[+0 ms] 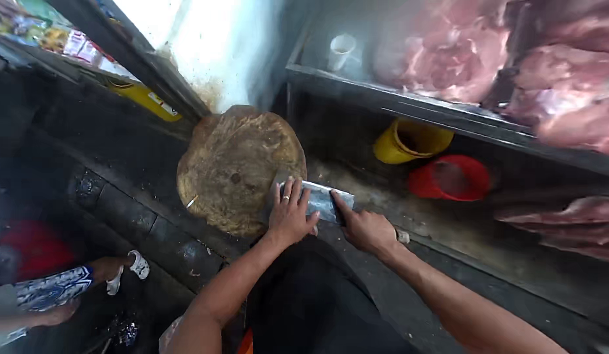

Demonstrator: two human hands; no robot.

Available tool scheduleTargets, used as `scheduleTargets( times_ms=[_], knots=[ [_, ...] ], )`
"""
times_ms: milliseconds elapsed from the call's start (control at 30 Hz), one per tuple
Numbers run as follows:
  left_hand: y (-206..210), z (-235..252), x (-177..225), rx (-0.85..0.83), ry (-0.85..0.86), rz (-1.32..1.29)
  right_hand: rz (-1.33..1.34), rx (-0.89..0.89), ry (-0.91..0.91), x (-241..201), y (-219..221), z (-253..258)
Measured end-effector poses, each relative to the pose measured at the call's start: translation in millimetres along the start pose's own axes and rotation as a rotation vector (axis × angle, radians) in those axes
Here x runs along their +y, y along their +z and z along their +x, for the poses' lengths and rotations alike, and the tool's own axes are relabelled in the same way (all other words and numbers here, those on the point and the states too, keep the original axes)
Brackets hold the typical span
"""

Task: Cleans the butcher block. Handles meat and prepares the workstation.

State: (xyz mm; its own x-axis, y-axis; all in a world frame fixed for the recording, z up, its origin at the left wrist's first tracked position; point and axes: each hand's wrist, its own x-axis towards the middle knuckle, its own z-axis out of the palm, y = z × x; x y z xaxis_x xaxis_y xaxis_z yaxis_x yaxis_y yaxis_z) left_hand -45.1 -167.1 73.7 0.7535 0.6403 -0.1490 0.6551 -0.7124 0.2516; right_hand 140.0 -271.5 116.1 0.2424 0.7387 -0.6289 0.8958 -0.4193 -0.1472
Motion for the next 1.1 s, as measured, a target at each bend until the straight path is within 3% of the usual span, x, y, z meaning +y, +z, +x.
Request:
scheduleTargets(
  times_ms=[133, 267, 367, 500, 567, 667, 767, 933, 1033, 1100],
  knots=[
    [40, -19, -26, -0.071, 0.019, -0.075, -0.135, -0.018, -0.052, -7, 15, 26],
    [59, -33, -45, -0.045, -0.083, -0.086, -0.175, -0.102, -0.122, -24, 26, 55],
    [55, -50, -69, 0.009, -0.206, -0.024, -0.16, -0.18, -0.24, -58, 15, 78],
    [49, -115, -107, 0.009, -0.41, 0.043, -0.119, -0.292, -0.425, -129, 23, 89],
    [43, -149, -110, -0.011, -0.489, 0.074, -0.123, -0.303, -0.517, -150, 39, 82],
    [48, -173, -89, -0.026, -0.533, 0.115, -0.149, -0.308, -0.583, -144, 57, 69],
    [59, -141, -58, -0.009, -0.473, 0.082, -0.161, -0.27, -0.487, -100, 50, 66],
    [55, -14, -23, -0.007, -0.228, -0.069, -0.157, -0.101, -0.15, -15, -2, 69],
    [55, 48, -29, 0.043, -0.102, -0.067, -0.194, 0.042, -0.046, -1, -32, 75],
    [57, 54, -35, 0.028, -0.063, -0.062, -0.213, 0.077, -0.037, -2, -30, 74]
  ],
)
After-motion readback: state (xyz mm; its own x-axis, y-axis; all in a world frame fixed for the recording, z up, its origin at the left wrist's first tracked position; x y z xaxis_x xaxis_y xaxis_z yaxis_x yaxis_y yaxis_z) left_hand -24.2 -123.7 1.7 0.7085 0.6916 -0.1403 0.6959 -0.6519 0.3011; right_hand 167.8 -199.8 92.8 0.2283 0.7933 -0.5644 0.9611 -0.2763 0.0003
